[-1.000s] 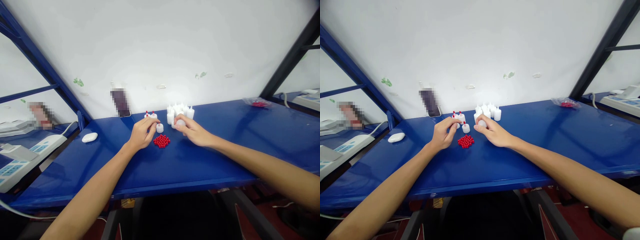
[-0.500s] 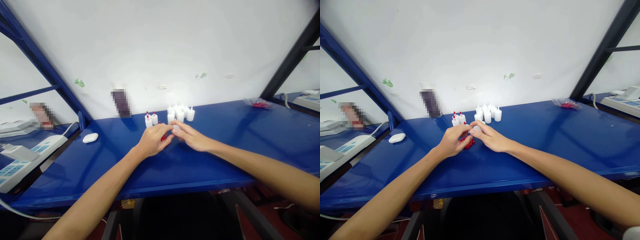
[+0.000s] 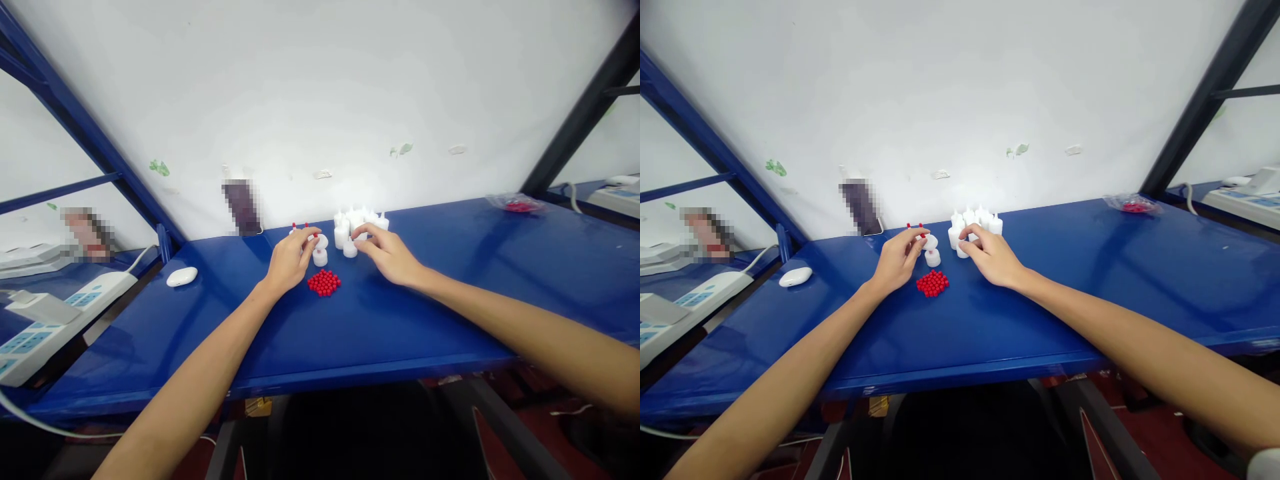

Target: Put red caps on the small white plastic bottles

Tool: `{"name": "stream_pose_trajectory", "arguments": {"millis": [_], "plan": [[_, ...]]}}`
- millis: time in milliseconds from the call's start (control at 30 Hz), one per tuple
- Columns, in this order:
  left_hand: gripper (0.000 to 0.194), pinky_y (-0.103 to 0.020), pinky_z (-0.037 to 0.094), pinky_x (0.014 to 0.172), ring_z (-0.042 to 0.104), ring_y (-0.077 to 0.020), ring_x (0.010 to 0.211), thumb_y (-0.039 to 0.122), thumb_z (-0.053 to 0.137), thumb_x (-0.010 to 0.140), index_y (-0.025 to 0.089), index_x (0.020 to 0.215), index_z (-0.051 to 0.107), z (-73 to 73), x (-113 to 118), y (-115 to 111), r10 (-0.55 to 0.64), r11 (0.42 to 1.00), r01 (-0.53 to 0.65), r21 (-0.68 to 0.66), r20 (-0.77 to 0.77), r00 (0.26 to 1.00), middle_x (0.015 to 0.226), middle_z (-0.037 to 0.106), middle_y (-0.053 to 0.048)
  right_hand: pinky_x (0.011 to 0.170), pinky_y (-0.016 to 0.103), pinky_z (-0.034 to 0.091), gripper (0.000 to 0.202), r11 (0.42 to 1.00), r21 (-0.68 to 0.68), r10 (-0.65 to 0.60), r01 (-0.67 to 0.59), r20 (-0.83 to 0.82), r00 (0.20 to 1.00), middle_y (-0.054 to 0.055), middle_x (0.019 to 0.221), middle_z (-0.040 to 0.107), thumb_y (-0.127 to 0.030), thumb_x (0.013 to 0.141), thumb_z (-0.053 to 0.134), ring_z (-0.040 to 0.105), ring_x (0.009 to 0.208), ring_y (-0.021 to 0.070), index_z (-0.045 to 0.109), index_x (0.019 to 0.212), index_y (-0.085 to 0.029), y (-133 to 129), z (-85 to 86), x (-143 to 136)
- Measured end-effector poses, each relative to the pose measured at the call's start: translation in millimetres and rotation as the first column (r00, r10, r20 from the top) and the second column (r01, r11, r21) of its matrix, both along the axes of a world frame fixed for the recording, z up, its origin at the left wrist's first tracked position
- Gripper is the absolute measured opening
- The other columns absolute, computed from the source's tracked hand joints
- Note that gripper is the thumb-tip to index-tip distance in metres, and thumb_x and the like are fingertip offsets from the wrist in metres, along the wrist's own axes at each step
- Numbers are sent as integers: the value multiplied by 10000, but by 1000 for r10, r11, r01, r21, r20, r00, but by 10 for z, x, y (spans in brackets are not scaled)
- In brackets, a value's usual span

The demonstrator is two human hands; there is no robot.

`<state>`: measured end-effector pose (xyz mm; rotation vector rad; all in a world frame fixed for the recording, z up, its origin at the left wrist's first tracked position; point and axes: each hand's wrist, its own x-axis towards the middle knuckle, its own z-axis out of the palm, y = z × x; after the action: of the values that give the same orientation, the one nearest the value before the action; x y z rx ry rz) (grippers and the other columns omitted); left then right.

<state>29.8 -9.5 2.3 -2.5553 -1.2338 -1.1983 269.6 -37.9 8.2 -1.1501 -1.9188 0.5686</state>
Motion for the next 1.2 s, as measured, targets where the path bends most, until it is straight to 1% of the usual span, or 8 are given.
{"name": "stream_pose_trajectory", "arguments": {"millis": [167, 333, 467, 633, 800, 933, 1067, 1200], "plan": [[321, -257, 389, 621, 558, -151, 570, 362, 411, 1016, 219, 1224, 609, -14, 29, -2, 16, 990, -30, -139, -98, 995, 663, 616, 18, 539, 279, 322, 170, 991, -41, -125, 127, 66, 990, -73, 472, 483, -336, 866, 536, 432, 457, 142, 600, 967, -215, 56, 18, 21], [355, -255, 390, 618, 563, -160, 567, 373, 412, 1010, 226, 1297, 560, -51, 11, 29, 24, 979, -37, -202, -66, 998, 676, 630, 22, 564, 282, 351, 208, 994, 3, -111, 111, 142, 984, -66, 509, 508, -291, 844, 543, 477, 488, 148, 599, 1025, -204, 74, -16, 27], [333, -247, 373, 599, 539, -155, 565, 365, 404, 1005, 221, 1227, 606, -53, 12, 47, 55, 966, -50, -254, 12, 998, 635, 585, 26, 605, 286, 392, 276, 994, 105, -64, 43, 209, 976, -20, 666, 567, -273, 847, 544, 527, 577, 153, 599, 1099, -176, 95, -58, 34], [359, -239, 357, 591, 512, -143, 549, 301, 417, 972, 189, 1286, 550, 3, 4, -37, 75, 972, -71, -225, 11, 997, 593, 532, 45, 718, 341, 469, 324, 978, 210, -61, -5, 304, 951, 87, 1051, 614, -261, 847, 553, 584, 737, 183, 641, 1149, -184, 120, -99, 46], [376, -266, 376, 621, 537, -158, 566, 172, 423, 874, 227, 1159, 662, 39, -72, -114, 15, 982, -61, -177, -252, 968, 617, 582, 19, 868, 411, 500, 352, 980, 195, -44, -40, 406, 913, 103, 1238, 594, -257, 878, 526, 634, 964, 252, 654, 1203, -213, 110, -109, 50], [428, -296, 392, 637, 607, -208, 644, 205, 413, 882, 272, 1209, 680, 39, -124, -90, 109, 968, -192, -164, -415, 903, 673, 651, -20, 929, 441, 495, 331, 981, 194, -67, -20, 430, 900, 96, 1272, 598, -259, 890, 515, 630, 1042, 272, 664, 1181, -204, 118, -120, 52], [440, -303, 391, 633, 619, -222, 663, 225, 409, 887, 262, 1244, 663, 48, -131, -82, 187, 947, -272, -168, -400, 897, 686, 663, -29, 927, 444, 504, 334, 984, 177, -51, -33, 452, 891, 94, 1285, 596, -258, 897, 512, 635, 1054, 271, 653, 1196, -211, 129, -135, 60], [402, -286, 387, 636, 559, -171, 578, 196, 415, 869, 230, 1141, 709, 59, -99, -119, 74, 961, -148, -235, -297, 952, 604, 612, 9, 921, 450, 507, 365, 987, 151, -24, -57, 481, 876, 105, 1318, 572, -269, 915, 498, 637, 1055, 276, 629, 1250, -210, 123, -137, 62]]}}
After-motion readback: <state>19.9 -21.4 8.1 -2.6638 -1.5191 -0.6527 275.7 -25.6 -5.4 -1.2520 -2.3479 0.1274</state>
